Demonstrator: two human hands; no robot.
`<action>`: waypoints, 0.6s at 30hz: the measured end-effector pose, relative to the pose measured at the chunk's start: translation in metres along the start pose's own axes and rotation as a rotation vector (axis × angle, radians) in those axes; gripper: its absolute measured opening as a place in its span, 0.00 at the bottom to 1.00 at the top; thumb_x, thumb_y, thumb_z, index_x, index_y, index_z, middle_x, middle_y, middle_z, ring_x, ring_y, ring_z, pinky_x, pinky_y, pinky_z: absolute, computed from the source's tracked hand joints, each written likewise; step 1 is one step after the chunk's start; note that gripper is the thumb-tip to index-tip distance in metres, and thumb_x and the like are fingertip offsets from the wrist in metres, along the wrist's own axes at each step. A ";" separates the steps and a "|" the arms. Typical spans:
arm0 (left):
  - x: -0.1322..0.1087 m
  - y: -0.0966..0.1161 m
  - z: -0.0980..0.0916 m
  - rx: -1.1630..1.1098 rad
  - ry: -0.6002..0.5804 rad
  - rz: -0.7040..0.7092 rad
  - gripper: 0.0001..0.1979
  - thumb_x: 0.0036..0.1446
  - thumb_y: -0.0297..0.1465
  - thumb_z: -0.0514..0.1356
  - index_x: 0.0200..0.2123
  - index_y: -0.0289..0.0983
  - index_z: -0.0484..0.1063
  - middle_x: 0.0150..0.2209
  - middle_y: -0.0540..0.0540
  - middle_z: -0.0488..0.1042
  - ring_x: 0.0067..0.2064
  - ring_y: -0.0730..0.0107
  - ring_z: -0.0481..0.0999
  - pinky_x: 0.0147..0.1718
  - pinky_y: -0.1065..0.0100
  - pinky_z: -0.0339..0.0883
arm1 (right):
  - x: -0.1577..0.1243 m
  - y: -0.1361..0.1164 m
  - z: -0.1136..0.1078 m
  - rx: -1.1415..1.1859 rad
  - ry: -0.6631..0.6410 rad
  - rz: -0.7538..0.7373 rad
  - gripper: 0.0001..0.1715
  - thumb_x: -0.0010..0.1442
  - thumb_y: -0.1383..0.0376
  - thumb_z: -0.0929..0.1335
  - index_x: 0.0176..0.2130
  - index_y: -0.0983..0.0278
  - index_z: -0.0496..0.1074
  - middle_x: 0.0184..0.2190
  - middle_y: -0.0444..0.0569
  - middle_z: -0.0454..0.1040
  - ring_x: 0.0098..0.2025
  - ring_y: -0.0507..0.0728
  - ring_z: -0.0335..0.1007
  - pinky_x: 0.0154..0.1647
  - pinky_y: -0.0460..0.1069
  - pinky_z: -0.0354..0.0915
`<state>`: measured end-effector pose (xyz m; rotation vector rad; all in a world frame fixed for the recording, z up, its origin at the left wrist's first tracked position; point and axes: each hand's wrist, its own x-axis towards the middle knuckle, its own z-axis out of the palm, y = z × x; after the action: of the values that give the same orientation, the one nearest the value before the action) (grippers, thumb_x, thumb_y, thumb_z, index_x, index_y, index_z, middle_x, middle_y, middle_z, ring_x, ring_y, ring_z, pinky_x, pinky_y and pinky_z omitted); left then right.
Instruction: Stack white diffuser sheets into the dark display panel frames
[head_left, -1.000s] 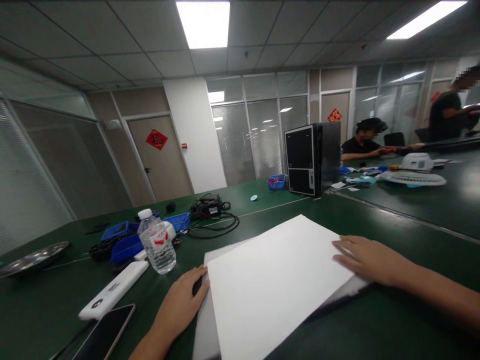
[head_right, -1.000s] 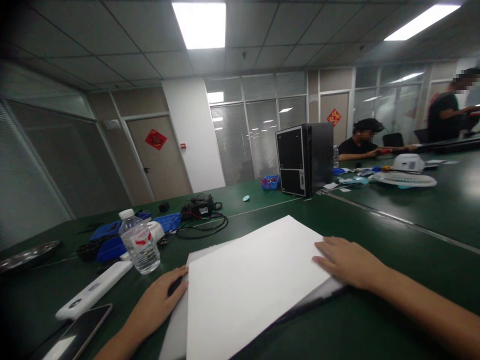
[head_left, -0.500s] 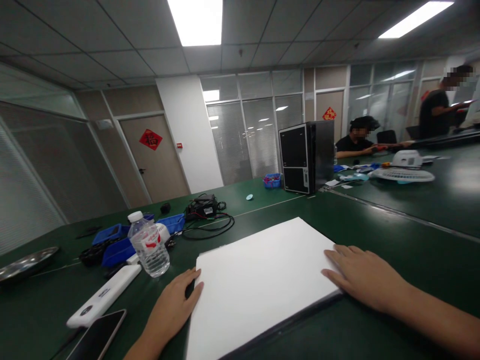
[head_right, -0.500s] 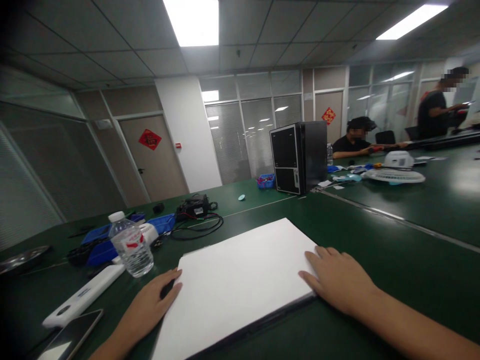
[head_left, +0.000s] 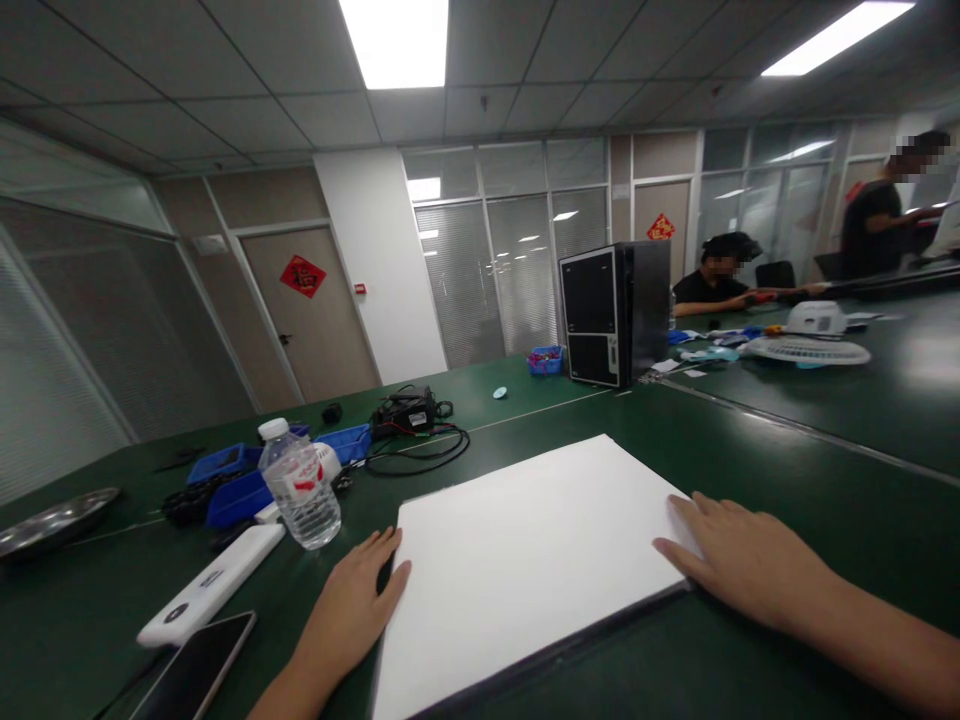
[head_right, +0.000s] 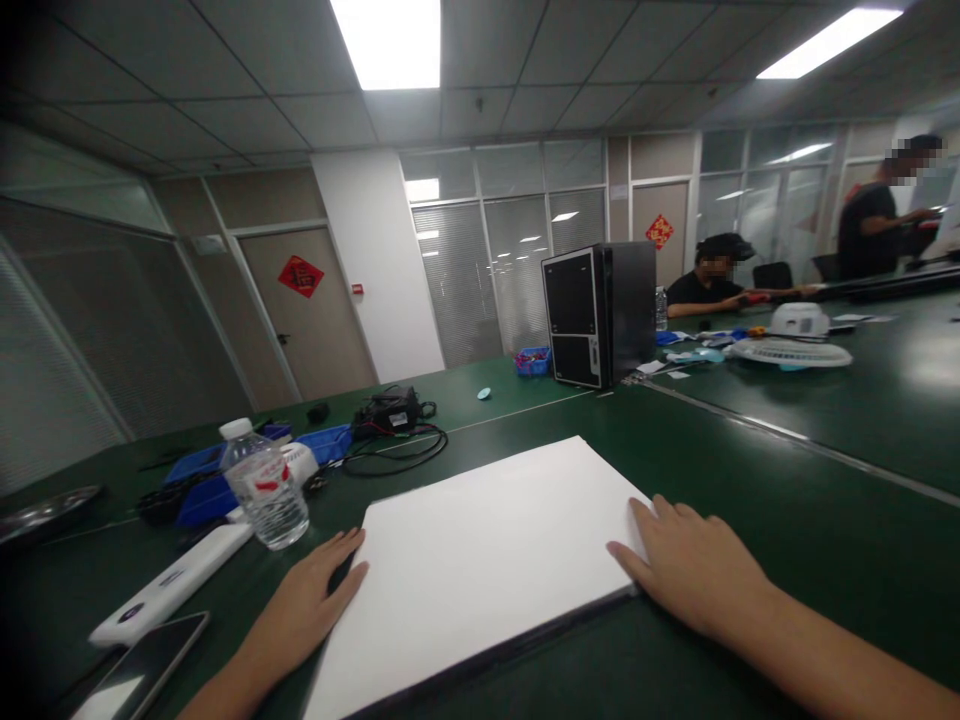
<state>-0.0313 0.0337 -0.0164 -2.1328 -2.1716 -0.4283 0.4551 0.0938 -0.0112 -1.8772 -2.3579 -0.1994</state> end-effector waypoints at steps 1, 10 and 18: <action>0.000 0.000 0.001 0.016 -0.005 -0.002 0.33 0.63 0.47 0.48 0.63 0.31 0.67 0.65 0.38 0.66 0.67 0.54 0.63 0.67 0.51 0.54 | 0.000 0.000 0.000 0.010 -0.010 0.016 0.41 0.64 0.42 0.55 0.58 0.66 0.71 0.51 0.65 0.75 0.49 0.73 0.73 0.46 0.68 0.68; -0.003 0.002 0.002 0.003 -0.041 0.032 0.29 0.64 0.40 0.48 0.64 0.33 0.65 0.66 0.38 0.63 0.68 0.57 0.62 0.66 0.50 0.55 | 0.012 0.016 -0.018 0.474 -0.010 0.117 0.37 0.62 0.44 0.60 0.54 0.66 0.74 0.52 0.60 0.76 0.51 0.69 0.74 0.53 0.62 0.68; -0.006 0.003 -0.001 -0.044 0.004 0.053 0.28 0.63 0.37 0.50 0.63 0.33 0.66 0.65 0.37 0.66 0.66 0.55 0.64 0.65 0.48 0.57 | -0.002 0.044 -0.036 1.078 0.116 0.242 0.30 0.58 0.52 0.63 0.55 0.62 0.73 0.50 0.57 0.78 0.44 0.67 0.78 0.39 0.58 0.76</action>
<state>-0.0284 0.0277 -0.0169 -2.2050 -2.1174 -0.4806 0.4993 0.0956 0.0251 -1.4589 -1.5578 0.7909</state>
